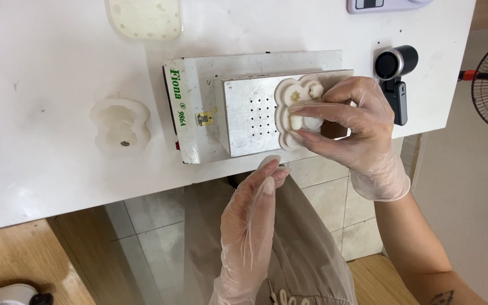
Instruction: Decorating silicone molds with wax pieces and liquid wax.
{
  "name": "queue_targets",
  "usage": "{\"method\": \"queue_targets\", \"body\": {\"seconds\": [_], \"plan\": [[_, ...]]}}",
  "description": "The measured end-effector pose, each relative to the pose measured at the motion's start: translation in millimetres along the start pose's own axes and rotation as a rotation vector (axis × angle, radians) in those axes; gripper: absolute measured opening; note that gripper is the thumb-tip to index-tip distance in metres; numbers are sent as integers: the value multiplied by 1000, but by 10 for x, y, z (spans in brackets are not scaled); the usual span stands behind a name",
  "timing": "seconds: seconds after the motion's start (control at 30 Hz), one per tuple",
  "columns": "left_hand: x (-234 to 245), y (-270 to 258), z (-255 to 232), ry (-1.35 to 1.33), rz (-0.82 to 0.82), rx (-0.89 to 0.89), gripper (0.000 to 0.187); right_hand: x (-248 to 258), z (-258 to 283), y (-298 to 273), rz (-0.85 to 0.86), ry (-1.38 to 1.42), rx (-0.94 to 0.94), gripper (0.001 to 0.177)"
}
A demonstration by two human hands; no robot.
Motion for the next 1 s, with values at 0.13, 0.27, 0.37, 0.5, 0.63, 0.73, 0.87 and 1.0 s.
{"method": "queue_targets", "body": {"seconds": [0.13, 0.27, 0.37, 0.5, 0.63, 0.73, 0.87, 1.0], "plan": [[22, 19, 45, -31, -11, 51, 38, -9, -106, -61, 13, 1, 23, 38], [24, 11, 49, -73, -2, -9, 34, 3, 9, 13, 5, 38, -55, 35], [18, -4, 11, -48, 2, 3, 37, 5, -7, 1, 8, 29, -13, 38], [20, -2, 15, -26, -8, 42, 40, 11, -5, -2, 24, 12, -22, 38], [25, -4, 39, -51, 13, -8, 36, 10, 10, 3, 17, 11, -28, 38], [34, 4, 71, -73, 27, -31, 35, 7, -14, 1, 8, 17, 18, 37], [41, 9, 53, -69, 5, 1, 35, 16, 11, 13, 21, 18, -40, 38], [26, 0, 24, -21, 11, 4, 38, 13, 10, 6, 16, 27, -1, 38]]}}
Point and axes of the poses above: each hand's wrist, its own y-axis towards the middle knuckle, its own x-axis out of the back of the hand, z = x × y, the point moved 4 cm from there along y, towards the middle knuckle, and after that the axes turned 13 degrees about x, right-handed, at the moved point
